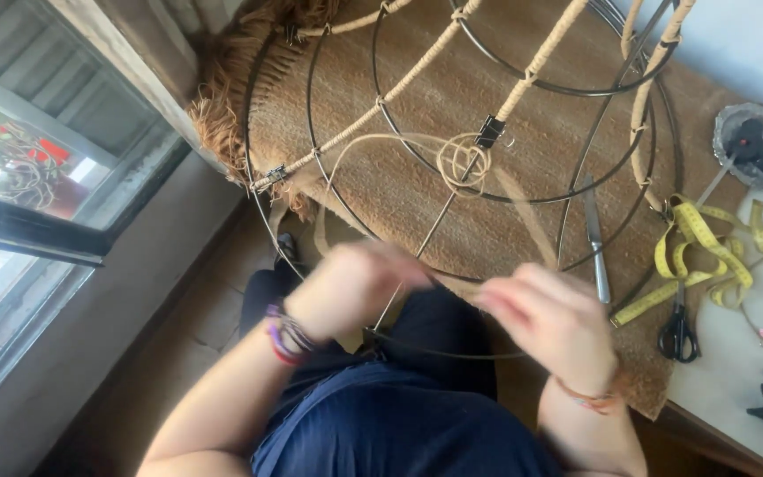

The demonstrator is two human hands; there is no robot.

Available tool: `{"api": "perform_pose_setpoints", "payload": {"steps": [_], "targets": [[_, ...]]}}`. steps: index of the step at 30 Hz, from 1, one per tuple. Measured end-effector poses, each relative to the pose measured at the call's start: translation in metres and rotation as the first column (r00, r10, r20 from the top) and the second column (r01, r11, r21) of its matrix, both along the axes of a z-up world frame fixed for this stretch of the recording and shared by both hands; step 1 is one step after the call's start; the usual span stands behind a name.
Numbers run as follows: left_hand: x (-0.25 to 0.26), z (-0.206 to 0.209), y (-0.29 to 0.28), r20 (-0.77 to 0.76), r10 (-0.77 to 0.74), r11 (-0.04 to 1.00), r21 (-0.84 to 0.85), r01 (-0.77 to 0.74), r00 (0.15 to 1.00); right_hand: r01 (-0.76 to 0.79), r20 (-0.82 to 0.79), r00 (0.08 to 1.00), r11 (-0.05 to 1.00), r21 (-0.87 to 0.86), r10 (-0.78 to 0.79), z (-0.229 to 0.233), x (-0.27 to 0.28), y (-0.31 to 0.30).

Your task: Weaving cord around a metal frame to construct a piece of furniture.

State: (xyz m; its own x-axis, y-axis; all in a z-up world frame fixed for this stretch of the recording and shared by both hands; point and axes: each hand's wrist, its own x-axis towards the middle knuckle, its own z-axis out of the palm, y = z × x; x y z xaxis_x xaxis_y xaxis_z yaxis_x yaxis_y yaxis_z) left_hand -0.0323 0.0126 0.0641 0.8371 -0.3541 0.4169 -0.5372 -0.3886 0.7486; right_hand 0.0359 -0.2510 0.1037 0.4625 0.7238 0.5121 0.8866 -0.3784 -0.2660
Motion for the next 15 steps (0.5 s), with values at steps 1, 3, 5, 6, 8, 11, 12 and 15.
{"api": "perform_pose_setpoints", "payload": {"steps": [1,3,5,6,8,11,12,15], "targets": [[0.003,-0.028,0.026,0.027,0.254,0.941,0.224,-0.254,0.967,0.077,-0.007,0.997,0.997,-0.018,-0.077,-0.001,0.005,-0.015],[0.006,-0.043,0.043,0.113,0.48,0.769,0.423,-0.479,0.87,0.152,-0.012,0.988,0.988,-0.035,-0.152,-0.002,0.011,-0.03],[0.004,-0.018,0.023,0.189,0.399,0.832,0.338,-0.441,0.897,0.193,0.022,0.981,0.979,-0.071,-0.192,-0.002,0.011,-0.03],[0.002,-0.006,0.009,0.186,0.399,0.832,0.339,-0.44,0.898,0.193,0.02,0.981,0.978,-0.073,-0.192,-0.004,0.009,-0.017],[-0.005,0.017,-0.021,0.303,0.284,0.91,0.213,-0.355,0.91,0.043,0.033,0.999,0.997,-0.058,-0.041,-0.007,0.003,0.009],[-0.015,0.016,-0.034,0.189,0.24,0.947,0.171,-0.273,0.952,0.036,0.056,0.998,0.998,-0.048,-0.033,-0.004,0.005,0.011],[-0.015,0.001,-0.015,0.188,0.243,0.947,0.169,-0.275,0.952,0.034,0.055,0.998,0.998,-0.051,-0.031,-0.007,0.007,-0.002],[-0.009,-0.036,0.034,0.425,0.41,0.592,0.549,-0.59,0.807,0.122,-0.08,0.989,0.992,-0.035,-0.124,-0.01,0.014,-0.026]]}}
